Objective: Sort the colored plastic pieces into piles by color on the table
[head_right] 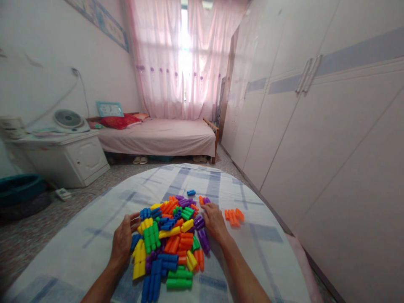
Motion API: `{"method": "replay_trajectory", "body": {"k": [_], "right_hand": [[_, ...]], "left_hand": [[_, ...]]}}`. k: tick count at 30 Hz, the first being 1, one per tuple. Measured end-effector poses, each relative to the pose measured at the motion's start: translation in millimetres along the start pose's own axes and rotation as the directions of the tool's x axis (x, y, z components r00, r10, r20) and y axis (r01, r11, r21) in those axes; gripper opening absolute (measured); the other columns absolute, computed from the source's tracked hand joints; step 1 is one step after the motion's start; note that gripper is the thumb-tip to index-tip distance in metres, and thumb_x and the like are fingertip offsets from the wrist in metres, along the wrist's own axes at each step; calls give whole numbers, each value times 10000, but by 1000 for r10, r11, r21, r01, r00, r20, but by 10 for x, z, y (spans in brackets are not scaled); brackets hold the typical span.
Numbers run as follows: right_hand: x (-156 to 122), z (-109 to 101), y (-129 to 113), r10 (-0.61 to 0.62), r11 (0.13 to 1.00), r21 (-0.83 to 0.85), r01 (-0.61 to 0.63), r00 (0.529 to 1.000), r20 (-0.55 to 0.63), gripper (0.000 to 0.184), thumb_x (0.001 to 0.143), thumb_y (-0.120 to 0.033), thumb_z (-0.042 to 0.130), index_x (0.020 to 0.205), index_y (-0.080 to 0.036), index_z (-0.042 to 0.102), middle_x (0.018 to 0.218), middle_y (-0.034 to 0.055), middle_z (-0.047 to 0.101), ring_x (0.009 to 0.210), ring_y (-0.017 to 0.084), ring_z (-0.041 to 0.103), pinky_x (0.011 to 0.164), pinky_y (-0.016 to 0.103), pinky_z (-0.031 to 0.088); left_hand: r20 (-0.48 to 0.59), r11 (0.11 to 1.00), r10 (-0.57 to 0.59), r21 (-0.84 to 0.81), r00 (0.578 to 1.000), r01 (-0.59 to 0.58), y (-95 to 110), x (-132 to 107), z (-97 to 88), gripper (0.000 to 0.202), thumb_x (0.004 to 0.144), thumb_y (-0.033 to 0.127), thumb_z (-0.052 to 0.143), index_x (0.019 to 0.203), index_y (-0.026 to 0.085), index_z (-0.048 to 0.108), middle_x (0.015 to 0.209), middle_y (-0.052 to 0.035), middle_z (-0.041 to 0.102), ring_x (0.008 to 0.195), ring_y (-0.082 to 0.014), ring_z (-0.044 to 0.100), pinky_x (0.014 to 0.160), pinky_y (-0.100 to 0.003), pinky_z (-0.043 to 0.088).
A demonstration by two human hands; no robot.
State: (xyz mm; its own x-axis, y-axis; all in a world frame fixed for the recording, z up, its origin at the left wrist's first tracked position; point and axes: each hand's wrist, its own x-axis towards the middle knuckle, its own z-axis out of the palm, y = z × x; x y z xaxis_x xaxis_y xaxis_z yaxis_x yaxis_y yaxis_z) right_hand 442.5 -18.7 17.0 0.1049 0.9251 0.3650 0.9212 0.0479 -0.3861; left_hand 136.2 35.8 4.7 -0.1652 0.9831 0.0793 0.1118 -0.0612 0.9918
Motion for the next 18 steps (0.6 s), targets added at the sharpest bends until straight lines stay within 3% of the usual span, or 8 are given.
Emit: {"method": "replay_trajectory", "body": {"k": [4,7,10,14,18], "right_hand": [[100,-15,30,92,995,-30,-94,993,-74,375,835,-176,428,1176,-187,581,1283,115,529,1196,232,464,982,387,380],[209,25,28,99,994,-33,-101,994,-50,449,792,-207,507,1240,-213,537,1371,117,468,1253,272,414,970,435,376],[282,90,-15,90,996,-16,-90,996,-6,463,765,-190,531,1226,-233,546,1305,92,538,1181,246,486,928,386,402],[304,145,-75,112,994,16,-112,994,16,339,821,-182,442,1115,-217,606,1106,68,634,1003,180,582,856,301,423],[285,151,-85,120,992,27,-122,992,48,447,780,-170,477,1219,-217,547,1259,75,564,1094,184,548,859,296,416]], "left_hand": [[1,1000,-12,8,1000,12,7,-1,-9,686,839,678,263,1064,127,602,991,-136,655,870,-250,646,826,-432,508],[-2,1000,-11,5,1000,11,3,-3,-10,674,844,669,269,1067,129,606,996,-142,655,875,-254,645,839,-443,500],[-4,1000,-14,-4,1000,14,-11,2,-8,662,849,661,273,1078,134,601,1016,-144,651,898,-254,640,857,-447,492],[-4,1000,-14,-1,1000,14,-38,17,-11,654,849,659,270,1069,139,600,1017,-142,648,892,-252,639,851,-446,493],[10,1000,1,11,1000,-1,-57,25,-19,635,854,649,270,1062,148,601,1024,-136,649,889,-247,641,835,-432,499]]}}
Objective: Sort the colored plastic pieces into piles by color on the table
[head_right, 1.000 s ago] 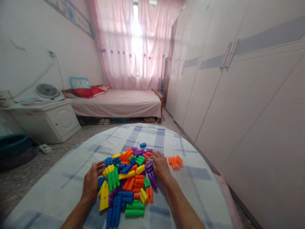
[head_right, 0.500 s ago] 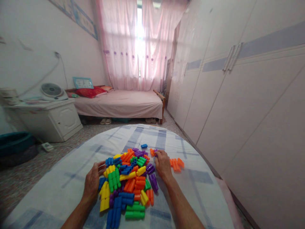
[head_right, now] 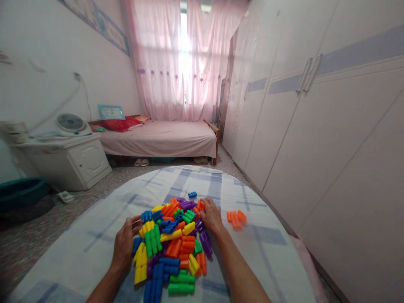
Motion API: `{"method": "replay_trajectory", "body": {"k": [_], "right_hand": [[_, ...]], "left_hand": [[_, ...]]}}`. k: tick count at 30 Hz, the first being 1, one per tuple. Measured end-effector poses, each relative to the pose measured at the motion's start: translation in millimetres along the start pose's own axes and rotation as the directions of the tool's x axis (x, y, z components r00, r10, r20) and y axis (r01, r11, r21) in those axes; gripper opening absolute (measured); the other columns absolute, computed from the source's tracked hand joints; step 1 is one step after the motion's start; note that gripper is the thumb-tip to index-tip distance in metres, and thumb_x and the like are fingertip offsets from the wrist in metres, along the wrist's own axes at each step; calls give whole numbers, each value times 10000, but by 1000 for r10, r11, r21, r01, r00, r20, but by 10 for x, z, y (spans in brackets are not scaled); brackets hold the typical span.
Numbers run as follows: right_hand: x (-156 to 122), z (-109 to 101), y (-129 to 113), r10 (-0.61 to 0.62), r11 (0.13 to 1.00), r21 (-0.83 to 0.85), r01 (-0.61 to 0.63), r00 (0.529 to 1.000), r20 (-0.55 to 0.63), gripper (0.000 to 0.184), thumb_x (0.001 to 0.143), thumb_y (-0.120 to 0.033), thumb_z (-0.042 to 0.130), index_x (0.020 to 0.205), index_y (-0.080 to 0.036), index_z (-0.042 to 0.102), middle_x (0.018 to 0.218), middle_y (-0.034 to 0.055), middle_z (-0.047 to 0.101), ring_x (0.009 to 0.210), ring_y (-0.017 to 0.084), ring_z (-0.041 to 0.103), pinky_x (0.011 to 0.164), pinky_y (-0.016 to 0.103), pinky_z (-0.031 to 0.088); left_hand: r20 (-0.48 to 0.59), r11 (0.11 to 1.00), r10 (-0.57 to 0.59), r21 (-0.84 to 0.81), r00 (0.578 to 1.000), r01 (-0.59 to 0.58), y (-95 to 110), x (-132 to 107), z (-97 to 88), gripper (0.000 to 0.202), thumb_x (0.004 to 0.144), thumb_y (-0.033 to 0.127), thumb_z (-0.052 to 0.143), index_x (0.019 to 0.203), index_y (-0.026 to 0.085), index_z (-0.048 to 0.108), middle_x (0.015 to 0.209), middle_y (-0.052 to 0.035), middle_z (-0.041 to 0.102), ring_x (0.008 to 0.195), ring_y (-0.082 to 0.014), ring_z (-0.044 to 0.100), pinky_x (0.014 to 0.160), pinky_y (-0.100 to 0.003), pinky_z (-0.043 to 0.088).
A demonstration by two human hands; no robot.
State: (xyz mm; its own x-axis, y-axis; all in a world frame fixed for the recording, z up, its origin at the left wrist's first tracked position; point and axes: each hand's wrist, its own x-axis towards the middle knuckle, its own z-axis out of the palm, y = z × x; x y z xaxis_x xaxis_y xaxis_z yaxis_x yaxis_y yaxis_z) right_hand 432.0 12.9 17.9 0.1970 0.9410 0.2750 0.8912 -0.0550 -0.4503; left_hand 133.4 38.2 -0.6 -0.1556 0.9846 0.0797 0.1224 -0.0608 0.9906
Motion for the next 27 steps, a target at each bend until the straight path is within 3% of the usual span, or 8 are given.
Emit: {"method": "replay_trajectory", "body": {"k": [3,10,13,15,17,23,27], "right_hand": [[0,-4,-4,6,1000,-3,-6,1000,19,477,750,-164,510,1219,-245,549,1257,57,578,1114,200,534,872,313,401],[-22,2,1,83,996,7,-83,996,-26,371,778,-137,438,1110,-166,598,937,71,680,904,199,593,802,306,411],[-40,4,33,74,997,19,-73,996,-41,458,776,-115,419,1213,-163,546,1099,93,645,1038,206,553,872,315,393],[-35,6,48,24,999,30,-23,1000,-19,540,741,-86,444,1262,-204,521,1245,67,584,1151,195,494,929,305,365],[-22,6,54,-26,999,43,26,1000,16,554,710,-76,476,1234,-243,550,1260,33,579,1165,179,488,941,286,358],[-51,-38,21,-2,999,49,4,1000,-27,260,737,-172,532,970,-192,646,980,53,645,938,182,573,816,279,412],[-115,-183,76,49,998,41,-45,991,-123,203,817,-215,467,938,-202,629,969,45,647,922,167,579,814,271,407]], "left_hand": [[-3,1000,-14,-6,1000,14,10,-4,-1,636,855,644,271,1073,145,599,1020,-134,650,896,-243,641,848,-425,494],[5,1000,-9,9,1000,9,21,5,6,664,836,668,268,1054,136,601,1007,-136,646,864,-245,640,837,-443,496],[-3,1000,-4,12,1000,4,9,7,5,671,839,667,261,1072,137,602,1008,-132,650,860,-242,639,830,-436,500],[-7,1000,-10,12,1000,10,5,8,4,678,839,670,259,1080,136,601,1009,-133,651,865,-242,639,831,-433,501],[-10,1000,-20,12,1000,20,5,11,5,682,837,674,263,1080,135,601,1010,-134,651,870,-245,640,830,-432,502],[-12,1000,-6,6,1000,6,-17,23,5,667,845,667,263,1079,141,600,1026,-134,650,893,-250,638,846,-441,496],[-11,1000,6,-5,1000,-6,-54,34,7,661,847,663,261,1060,140,605,1030,-137,651,900,-254,639,834,-444,502]]}}
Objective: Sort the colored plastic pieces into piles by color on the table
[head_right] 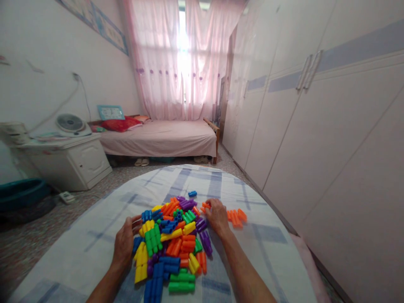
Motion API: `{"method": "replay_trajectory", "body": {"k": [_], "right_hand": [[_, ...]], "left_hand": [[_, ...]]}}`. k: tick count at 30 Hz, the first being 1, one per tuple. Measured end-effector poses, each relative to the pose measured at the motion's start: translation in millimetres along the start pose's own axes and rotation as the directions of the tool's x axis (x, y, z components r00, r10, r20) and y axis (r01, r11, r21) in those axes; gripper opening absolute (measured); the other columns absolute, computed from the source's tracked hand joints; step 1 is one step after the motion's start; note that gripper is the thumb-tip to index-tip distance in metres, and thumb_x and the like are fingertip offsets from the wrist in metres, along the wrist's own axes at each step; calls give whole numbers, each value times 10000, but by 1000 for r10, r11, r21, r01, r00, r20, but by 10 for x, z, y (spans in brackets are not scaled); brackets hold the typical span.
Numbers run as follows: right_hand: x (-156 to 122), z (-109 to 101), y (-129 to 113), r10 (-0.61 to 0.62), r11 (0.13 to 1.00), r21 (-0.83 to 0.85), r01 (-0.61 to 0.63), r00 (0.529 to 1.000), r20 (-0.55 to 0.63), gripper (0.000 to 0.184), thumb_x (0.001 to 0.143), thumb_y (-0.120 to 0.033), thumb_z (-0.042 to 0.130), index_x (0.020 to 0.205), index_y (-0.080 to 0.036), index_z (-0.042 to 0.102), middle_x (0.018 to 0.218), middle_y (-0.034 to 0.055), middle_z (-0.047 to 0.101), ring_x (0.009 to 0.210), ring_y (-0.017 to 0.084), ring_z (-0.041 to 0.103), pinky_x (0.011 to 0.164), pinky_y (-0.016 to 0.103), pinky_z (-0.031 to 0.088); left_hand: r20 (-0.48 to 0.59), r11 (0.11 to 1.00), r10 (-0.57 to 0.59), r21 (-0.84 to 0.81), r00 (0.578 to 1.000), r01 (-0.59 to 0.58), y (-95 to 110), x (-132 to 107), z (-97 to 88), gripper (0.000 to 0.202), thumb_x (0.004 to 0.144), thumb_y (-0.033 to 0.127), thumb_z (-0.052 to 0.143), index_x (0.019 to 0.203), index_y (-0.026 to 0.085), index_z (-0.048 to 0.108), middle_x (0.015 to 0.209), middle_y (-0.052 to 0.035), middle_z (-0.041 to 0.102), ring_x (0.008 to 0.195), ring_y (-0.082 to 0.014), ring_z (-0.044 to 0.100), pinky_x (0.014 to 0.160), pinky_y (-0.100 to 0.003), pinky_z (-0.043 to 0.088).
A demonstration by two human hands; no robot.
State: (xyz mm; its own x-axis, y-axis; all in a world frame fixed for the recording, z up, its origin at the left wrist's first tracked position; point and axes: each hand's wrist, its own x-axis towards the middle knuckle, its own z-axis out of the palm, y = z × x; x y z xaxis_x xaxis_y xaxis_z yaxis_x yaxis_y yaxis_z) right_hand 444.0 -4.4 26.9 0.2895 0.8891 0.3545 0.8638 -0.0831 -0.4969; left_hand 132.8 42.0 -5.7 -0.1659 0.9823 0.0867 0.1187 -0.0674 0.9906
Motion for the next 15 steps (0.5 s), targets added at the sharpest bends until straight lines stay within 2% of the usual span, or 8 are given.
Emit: {"method": "replay_trajectory", "body": {"k": [5,8,11,15], "right_hand": [[22,-341,336,167,981,-68,-180,972,-163,305,854,-303,431,1099,-200,581,1034,61,653,986,209,568,846,328,386],[24,-482,598,287,944,-105,-313,934,-211,322,846,-310,424,1090,-201,604,989,71,677,951,234,586,807,349,390],[-25,-492,796,354,917,-117,-382,912,-205,314,837,-305,414,1010,-198,653,965,83,694,886,229,615,739,331,408],[-114,-425,892,339,925,-113,-363,923,-183,324,847,-309,379,930,-235,684,925,50,703,854,205,627,731,315,426]], "left_hand": [[-10,1000,16,-4,1000,-16,-11,1,6,630,855,642,271,1035,145,615,996,-127,663,869,-239,646,812,-425,513],[-8,1000,32,1,999,-32,-7,1,4,608,856,631,282,1017,153,621,985,-124,667,861,-235,648,812,-422,514],[-7,999,41,17,999,-41,-8,5,-1,602,860,620,278,1019,154,624,968,-125,669,862,-241,650,813,-430,513],[0,999,31,12,1000,-31,-17,3,-4,611,862,623,269,1029,148,614,992,-132,666,871,-245,650,813,-433,514]]}}
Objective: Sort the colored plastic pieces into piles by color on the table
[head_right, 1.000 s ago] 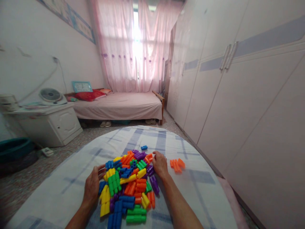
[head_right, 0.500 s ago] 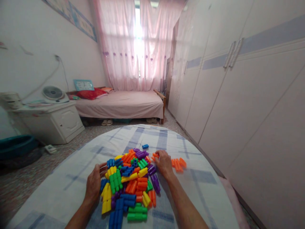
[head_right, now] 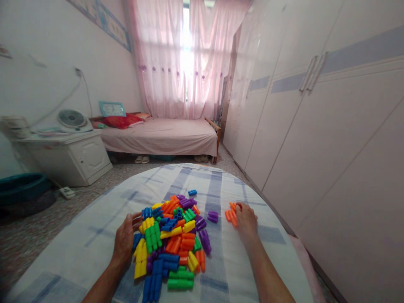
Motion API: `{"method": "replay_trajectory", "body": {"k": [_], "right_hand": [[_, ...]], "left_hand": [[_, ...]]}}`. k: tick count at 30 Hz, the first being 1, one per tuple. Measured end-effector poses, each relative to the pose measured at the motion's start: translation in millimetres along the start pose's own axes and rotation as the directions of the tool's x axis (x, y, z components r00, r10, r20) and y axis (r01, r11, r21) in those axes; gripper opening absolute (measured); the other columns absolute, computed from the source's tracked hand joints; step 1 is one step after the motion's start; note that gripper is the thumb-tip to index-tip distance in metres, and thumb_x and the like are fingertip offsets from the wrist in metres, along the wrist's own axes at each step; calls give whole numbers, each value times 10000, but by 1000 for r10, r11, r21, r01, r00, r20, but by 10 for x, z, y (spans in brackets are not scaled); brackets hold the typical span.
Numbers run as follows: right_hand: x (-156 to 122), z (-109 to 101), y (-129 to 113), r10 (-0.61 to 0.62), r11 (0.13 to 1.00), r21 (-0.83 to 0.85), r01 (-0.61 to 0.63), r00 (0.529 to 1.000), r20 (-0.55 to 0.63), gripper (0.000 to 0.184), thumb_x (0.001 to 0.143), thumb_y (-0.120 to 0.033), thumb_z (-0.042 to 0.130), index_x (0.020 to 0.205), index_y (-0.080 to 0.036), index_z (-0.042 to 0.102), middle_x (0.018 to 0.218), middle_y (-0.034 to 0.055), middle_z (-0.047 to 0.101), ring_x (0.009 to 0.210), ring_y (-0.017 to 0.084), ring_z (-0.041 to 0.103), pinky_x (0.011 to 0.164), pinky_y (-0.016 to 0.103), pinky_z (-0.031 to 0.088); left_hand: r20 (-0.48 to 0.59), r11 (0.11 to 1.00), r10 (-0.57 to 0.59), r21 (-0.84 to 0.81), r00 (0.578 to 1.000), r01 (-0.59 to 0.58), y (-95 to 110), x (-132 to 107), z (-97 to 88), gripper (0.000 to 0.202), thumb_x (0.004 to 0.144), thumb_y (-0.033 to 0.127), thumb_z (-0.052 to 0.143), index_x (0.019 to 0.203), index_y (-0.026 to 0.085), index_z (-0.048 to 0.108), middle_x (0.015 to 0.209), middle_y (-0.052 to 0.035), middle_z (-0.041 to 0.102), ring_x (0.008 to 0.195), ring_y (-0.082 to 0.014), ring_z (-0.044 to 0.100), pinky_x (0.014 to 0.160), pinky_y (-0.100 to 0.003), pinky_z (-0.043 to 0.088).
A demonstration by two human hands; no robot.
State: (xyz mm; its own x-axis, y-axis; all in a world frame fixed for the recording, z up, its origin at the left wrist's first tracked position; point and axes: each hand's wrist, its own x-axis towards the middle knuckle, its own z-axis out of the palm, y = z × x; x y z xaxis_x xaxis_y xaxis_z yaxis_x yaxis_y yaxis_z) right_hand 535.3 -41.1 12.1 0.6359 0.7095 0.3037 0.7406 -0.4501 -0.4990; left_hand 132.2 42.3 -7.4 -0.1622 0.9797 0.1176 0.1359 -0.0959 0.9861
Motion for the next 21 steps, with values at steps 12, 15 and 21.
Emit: {"method": "replay_trajectory", "body": {"k": [12,15,21], "right_hand": [[-485,213,-521,-408,884,261,387,913,27,421,890,-404,367,1163,-165,580,1225,113,584,1178,212,494,1051,383,345],[-692,363,-622,-341,912,292,290,929,144,447,890,-420,369,1194,-163,572,1285,126,558,1226,238,468,1068,424,324],[-877,285,-901,-375,863,454,221,882,284,427,904,-401,344,1225,-216,555,1260,63,596,1166,194,534,1018,358,386]], "left_hand": [[-8,1000,-1,-7,1000,1,62,-37,18,612,868,620,272,1044,141,610,1060,-144,655,943,-255,640,777,-409,529],[7,1000,-15,-17,1000,15,82,-44,18,619,868,624,268,1053,138,605,1058,-149,653,948,-260,636,769,-411,528],[-13,1000,-14,-25,1000,13,101,-50,33,629,870,627,266,1044,130,609,1022,-144,654,904,-245,638,819,-422,508]]}}
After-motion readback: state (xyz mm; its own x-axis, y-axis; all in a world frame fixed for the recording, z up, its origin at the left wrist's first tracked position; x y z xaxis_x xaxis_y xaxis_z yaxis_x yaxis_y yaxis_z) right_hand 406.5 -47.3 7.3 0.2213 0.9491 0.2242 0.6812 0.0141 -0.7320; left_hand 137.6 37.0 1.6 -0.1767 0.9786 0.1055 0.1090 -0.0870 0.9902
